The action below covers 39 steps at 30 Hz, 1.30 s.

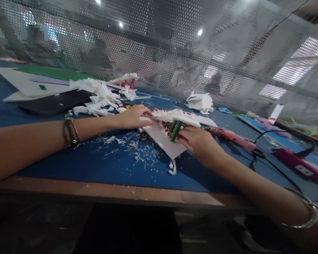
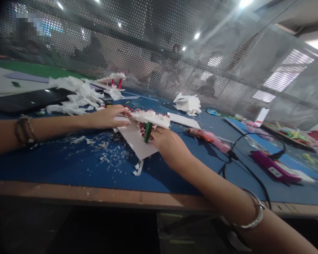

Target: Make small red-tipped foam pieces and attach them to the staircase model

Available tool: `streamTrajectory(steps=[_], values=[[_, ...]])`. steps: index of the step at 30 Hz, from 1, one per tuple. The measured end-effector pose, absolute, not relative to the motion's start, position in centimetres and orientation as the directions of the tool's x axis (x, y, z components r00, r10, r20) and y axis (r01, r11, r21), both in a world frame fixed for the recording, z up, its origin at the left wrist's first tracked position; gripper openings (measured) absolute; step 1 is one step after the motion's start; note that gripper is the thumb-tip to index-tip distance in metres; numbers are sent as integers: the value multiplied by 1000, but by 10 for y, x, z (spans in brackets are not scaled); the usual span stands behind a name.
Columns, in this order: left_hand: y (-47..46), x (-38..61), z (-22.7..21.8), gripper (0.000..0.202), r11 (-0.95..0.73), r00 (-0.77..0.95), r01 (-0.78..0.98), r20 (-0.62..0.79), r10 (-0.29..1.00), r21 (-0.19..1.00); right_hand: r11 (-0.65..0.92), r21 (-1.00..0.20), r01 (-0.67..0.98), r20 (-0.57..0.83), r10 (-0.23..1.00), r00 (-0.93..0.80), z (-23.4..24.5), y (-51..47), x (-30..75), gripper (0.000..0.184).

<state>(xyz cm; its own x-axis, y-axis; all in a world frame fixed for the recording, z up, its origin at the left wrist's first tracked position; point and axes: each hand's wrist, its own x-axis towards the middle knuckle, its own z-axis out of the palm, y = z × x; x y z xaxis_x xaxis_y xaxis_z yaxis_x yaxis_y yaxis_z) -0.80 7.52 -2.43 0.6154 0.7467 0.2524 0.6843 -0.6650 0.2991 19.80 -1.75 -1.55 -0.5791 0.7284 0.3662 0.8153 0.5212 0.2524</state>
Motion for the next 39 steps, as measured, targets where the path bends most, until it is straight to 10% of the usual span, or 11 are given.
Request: streamTrajectory(steps=[39], values=[[75,-9,-25,45,-662,608,690,261,749,293,334,314,889,287,859,-424,-10,-21,188,20]])
